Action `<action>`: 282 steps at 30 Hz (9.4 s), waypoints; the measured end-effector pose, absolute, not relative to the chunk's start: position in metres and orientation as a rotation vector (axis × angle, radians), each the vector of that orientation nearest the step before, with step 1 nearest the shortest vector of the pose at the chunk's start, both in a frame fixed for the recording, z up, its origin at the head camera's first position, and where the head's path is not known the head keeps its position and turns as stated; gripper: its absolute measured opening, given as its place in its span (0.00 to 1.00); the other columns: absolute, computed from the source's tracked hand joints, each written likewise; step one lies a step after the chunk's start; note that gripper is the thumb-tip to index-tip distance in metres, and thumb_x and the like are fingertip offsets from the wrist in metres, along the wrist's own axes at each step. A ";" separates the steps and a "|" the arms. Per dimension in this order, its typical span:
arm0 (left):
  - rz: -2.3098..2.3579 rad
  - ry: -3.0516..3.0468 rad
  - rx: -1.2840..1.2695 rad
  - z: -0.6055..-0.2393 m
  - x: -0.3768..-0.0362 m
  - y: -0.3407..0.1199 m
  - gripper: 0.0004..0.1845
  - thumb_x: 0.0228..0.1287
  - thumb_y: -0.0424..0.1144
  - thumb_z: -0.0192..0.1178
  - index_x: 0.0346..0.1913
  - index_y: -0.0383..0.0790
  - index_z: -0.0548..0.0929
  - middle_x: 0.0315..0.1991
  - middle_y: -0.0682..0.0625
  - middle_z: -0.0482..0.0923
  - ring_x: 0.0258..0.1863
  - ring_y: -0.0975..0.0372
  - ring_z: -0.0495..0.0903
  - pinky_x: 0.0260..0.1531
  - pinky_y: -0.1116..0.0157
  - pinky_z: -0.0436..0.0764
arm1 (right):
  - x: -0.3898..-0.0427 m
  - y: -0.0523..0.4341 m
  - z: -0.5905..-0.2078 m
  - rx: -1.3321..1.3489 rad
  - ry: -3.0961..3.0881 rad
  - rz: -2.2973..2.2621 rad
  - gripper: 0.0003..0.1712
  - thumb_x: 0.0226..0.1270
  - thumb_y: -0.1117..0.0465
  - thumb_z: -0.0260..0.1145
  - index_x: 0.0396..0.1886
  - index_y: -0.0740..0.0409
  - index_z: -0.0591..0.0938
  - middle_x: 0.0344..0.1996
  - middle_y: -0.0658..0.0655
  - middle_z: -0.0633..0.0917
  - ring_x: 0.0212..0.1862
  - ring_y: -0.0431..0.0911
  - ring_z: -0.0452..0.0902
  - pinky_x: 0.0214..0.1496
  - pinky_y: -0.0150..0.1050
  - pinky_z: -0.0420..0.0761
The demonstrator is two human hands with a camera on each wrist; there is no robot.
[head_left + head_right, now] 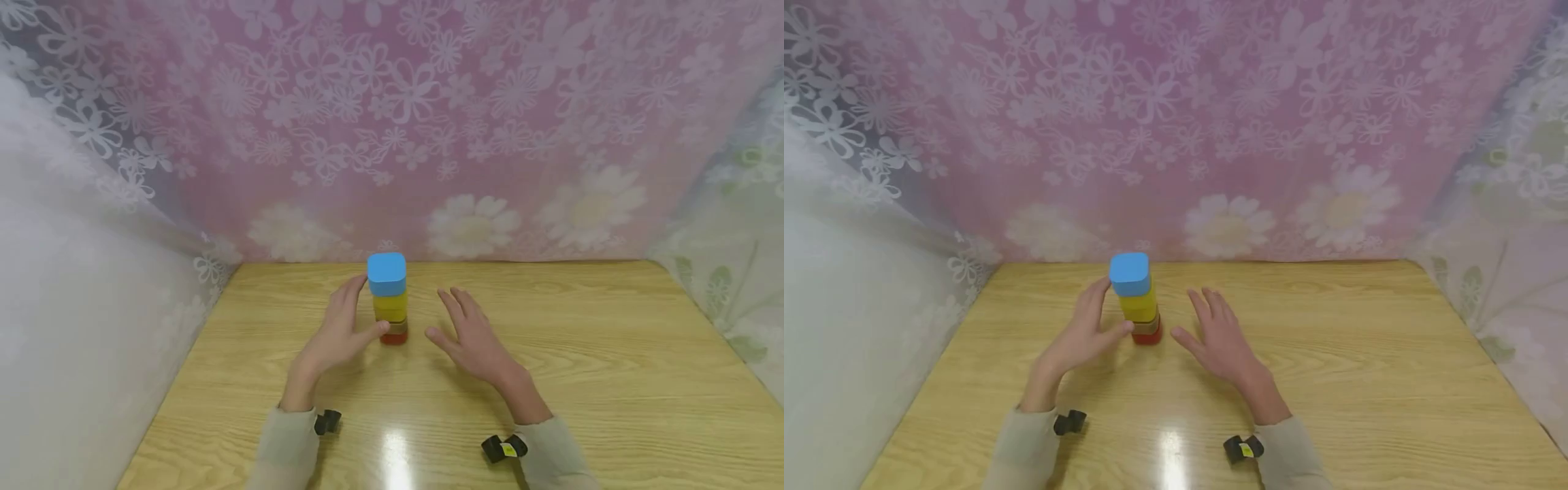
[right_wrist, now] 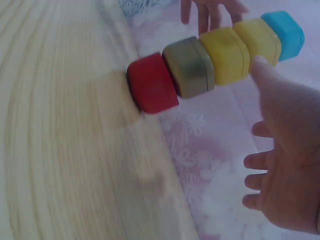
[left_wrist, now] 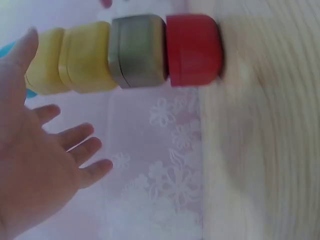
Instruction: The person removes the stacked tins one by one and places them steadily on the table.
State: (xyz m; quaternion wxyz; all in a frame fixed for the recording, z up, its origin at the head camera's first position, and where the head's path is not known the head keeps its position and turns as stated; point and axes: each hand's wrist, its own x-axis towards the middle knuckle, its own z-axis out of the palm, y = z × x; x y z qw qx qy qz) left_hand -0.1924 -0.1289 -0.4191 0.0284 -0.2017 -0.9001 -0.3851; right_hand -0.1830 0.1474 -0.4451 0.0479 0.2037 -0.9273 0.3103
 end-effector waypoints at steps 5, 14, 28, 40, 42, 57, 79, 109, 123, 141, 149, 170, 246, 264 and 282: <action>-1.425 -2.627 -0.635 -0.413 -0.195 -0.120 0.45 0.69 0.59 0.59 0.79 0.49 0.50 0.77 0.47 0.52 0.75 0.52 0.52 0.71 0.42 0.59 | -0.184 0.140 -0.433 0.628 -2.686 1.293 0.43 0.74 0.43 0.59 0.78 0.58 0.56 0.75 0.63 0.59 0.75 0.60 0.54 0.72 0.64 0.61; -1.622 -2.454 -0.658 -0.412 -0.198 -0.114 0.39 0.72 0.50 0.60 0.78 0.46 0.53 0.74 0.47 0.60 0.71 0.51 0.62 0.67 0.43 0.65 | -0.197 0.119 -0.401 0.726 -2.480 1.498 0.40 0.73 0.52 0.65 0.77 0.59 0.59 0.72 0.61 0.65 0.71 0.60 0.63 0.70 0.61 0.66; -1.632 -2.388 -0.686 -0.415 -0.203 -0.108 0.35 0.71 0.43 0.62 0.75 0.41 0.62 0.67 0.45 0.71 0.65 0.52 0.71 0.64 0.45 0.71 | -0.208 0.092 -0.383 0.807 -2.362 1.609 0.46 0.68 0.57 0.70 0.79 0.53 0.56 0.72 0.57 0.66 0.69 0.56 0.66 0.69 0.59 0.68; -1.640 -2.373 -0.712 -0.414 -0.205 -0.110 0.33 0.71 0.44 0.62 0.74 0.42 0.64 0.65 0.47 0.72 0.63 0.54 0.73 0.60 0.46 0.75 | -0.209 0.088 -0.382 0.891 -2.267 1.533 0.35 0.66 0.64 0.70 0.73 0.53 0.70 0.68 0.59 0.74 0.67 0.55 0.70 0.65 0.60 0.71; -1.633 -2.376 -0.713 -0.415 -0.205 -0.110 0.33 0.71 0.44 0.62 0.74 0.42 0.64 0.65 0.47 0.73 0.63 0.54 0.73 0.60 0.46 0.76 | -0.209 0.089 -0.383 0.892 -2.257 1.522 0.34 0.66 0.64 0.70 0.71 0.54 0.71 0.67 0.59 0.75 0.66 0.54 0.71 0.64 0.60 0.72; -1.623 -2.381 -0.728 -0.417 -0.204 -0.109 0.33 0.72 0.44 0.61 0.75 0.42 0.63 0.67 0.45 0.71 0.64 0.51 0.72 0.58 0.41 0.75 | -0.204 0.096 -0.388 0.839 -2.200 1.507 0.34 0.64 0.64 0.72 0.70 0.53 0.73 0.65 0.58 0.77 0.64 0.53 0.74 0.62 0.57 0.75; -1.632 -2.443 -0.665 -0.413 -0.203 -0.108 0.36 0.71 0.44 0.61 0.76 0.40 0.60 0.65 0.46 0.71 0.64 0.54 0.72 0.57 0.52 0.80 | -0.185 0.114 -0.396 0.699 -2.047 1.630 0.36 0.59 0.78 0.69 0.68 0.68 0.71 0.59 0.68 0.79 0.51 0.44 0.78 0.52 0.34 0.83; -1.655 -2.426 -0.684 -0.417 -0.204 -0.109 0.36 0.71 0.42 0.60 0.77 0.41 0.59 0.68 0.45 0.68 0.65 0.52 0.71 0.54 0.56 0.83 | -0.179 0.121 -0.418 0.615 -2.070 1.688 0.34 0.59 0.78 0.69 0.67 0.69 0.72 0.59 0.69 0.79 0.51 0.39 0.77 0.52 0.27 0.80; -1.666 -2.444 -0.653 -0.417 -0.202 -0.110 0.36 0.72 0.43 0.60 0.77 0.42 0.59 0.68 0.46 0.68 0.65 0.54 0.70 0.55 0.55 0.82 | -0.184 0.124 -0.428 0.646 -2.102 1.630 0.34 0.58 0.78 0.70 0.67 0.69 0.73 0.60 0.68 0.79 0.52 0.47 0.78 0.51 0.37 0.84; -1.647 -2.458 -0.644 -0.416 -0.203 -0.108 0.36 0.71 0.43 0.61 0.77 0.42 0.58 0.70 0.46 0.67 0.66 0.54 0.70 0.55 0.55 0.82 | -0.173 0.124 -0.415 0.569 -2.253 1.708 0.32 0.61 0.75 0.70 0.65 0.72 0.72 0.61 0.72 0.76 0.57 0.65 0.76 0.54 0.62 0.80; -1.640 -2.452 -0.651 -0.416 -0.203 -0.108 0.36 0.71 0.42 0.61 0.77 0.41 0.58 0.69 0.45 0.68 0.66 0.54 0.71 0.55 0.55 0.82 | -0.181 0.128 -0.431 0.521 -2.323 1.709 0.33 0.62 0.73 0.70 0.67 0.70 0.71 0.62 0.71 0.75 0.59 0.65 0.75 0.55 0.60 0.81; -1.644 -2.452 -0.662 -0.416 -0.203 -0.110 0.37 0.71 0.44 0.61 0.77 0.42 0.59 0.67 0.46 0.69 0.65 0.54 0.71 0.56 0.56 0.81 | -0.193 0.133 -0.460 0.479 -2.458 1.771 0.33 0.65 0.68 0.70 0.68 0.62 0.70 0.65 0.66 0.74 0.63 0.60 0.73 0.59 0.49 0.80; -1.650 -2.461 -0.639 -0.418 -0.203 -0.112 0.37 0.71 0.44 0.60 0.77 0.41 0.58 0.68 0.47 0.68 0.65 0.55 0.70 0.54 0.60 0.82 | -0.203 0.126 -0.484 0.400 -2.690 1.618 0.32 0.62 0.69 0.72 0.65 0.61 0.72 0.64 0.64 0.75 0.64 0.60 0.74 0.62 0.53 0.78; -1.651 -2.452 -0.658 -0.419 -0.201 -0.112 0.36 0.71 0.42 0.61 0.77 0.41 0.59 0.67 0.46 0.69 0.64 0.55 0.71 0.54 0.59 0.82 | -0.203 0.128 -0.486 0.397 -2.748 1.524 0.32 0.61 0.69 0.72 0.64 0.62 0.71 0.63 0.65 0.76 0.65 0.58 0.73 0.66 0.55 0.73; -1.643 -2.476 -0.662 -0.416 -0.204 -0.111 0.36 0.72 0.45 0.60 0.77 0.43 0.58 0.67 0.47 0.69 0.64 0.56 0.71 0.54 0.60 0.82 | -0.203 0.130 -0.484 0.408 -2.731 1.566 0.33 0.60 0.68 0.72 0.64 0.61 0.71 0.65 0.65 0.74 0.68 0.59 0.70 0.69 0.55 0.70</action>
